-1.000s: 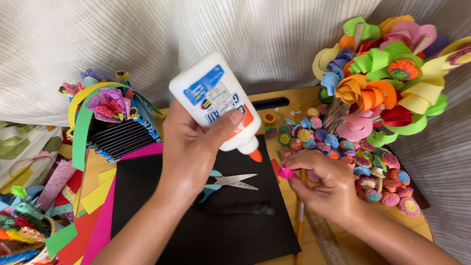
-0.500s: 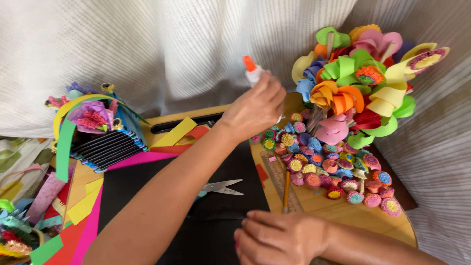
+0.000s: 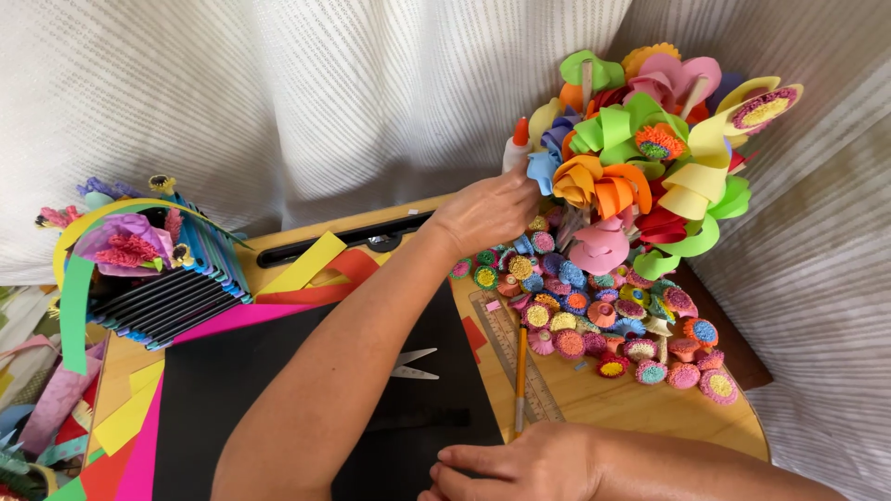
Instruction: Cutting a strip of black paper and gluing a small pink paper flower onto it as part of a larger craft project.
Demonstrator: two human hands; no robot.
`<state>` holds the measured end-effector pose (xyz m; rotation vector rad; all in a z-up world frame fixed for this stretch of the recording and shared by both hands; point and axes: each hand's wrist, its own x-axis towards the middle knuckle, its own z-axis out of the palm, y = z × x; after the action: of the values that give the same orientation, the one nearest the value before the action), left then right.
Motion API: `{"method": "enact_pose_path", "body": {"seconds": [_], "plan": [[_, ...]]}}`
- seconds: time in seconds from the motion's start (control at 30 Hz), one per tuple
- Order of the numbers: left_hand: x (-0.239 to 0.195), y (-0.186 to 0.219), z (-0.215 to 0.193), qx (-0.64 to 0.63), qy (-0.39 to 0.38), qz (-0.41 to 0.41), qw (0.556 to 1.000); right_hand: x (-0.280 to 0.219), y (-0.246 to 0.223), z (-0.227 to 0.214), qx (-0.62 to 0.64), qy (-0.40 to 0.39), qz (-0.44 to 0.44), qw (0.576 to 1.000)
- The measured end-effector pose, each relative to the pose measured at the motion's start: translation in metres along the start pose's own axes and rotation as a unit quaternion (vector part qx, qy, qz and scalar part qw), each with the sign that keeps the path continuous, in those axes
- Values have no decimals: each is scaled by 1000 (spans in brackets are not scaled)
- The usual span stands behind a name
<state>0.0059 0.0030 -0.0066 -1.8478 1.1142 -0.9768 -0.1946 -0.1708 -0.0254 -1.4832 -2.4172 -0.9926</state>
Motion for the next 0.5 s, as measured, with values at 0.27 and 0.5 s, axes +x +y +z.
{"method": "enact_pose_path", "body": {"seconds": [0.27,0.5], "plan": [[-11,-12,-29,20,62,-23,998,5,1,-2,42,11,3,999],[-15,-7,-35,5,85,-13,996,38,16,-2,94,17,-46,994]]}}
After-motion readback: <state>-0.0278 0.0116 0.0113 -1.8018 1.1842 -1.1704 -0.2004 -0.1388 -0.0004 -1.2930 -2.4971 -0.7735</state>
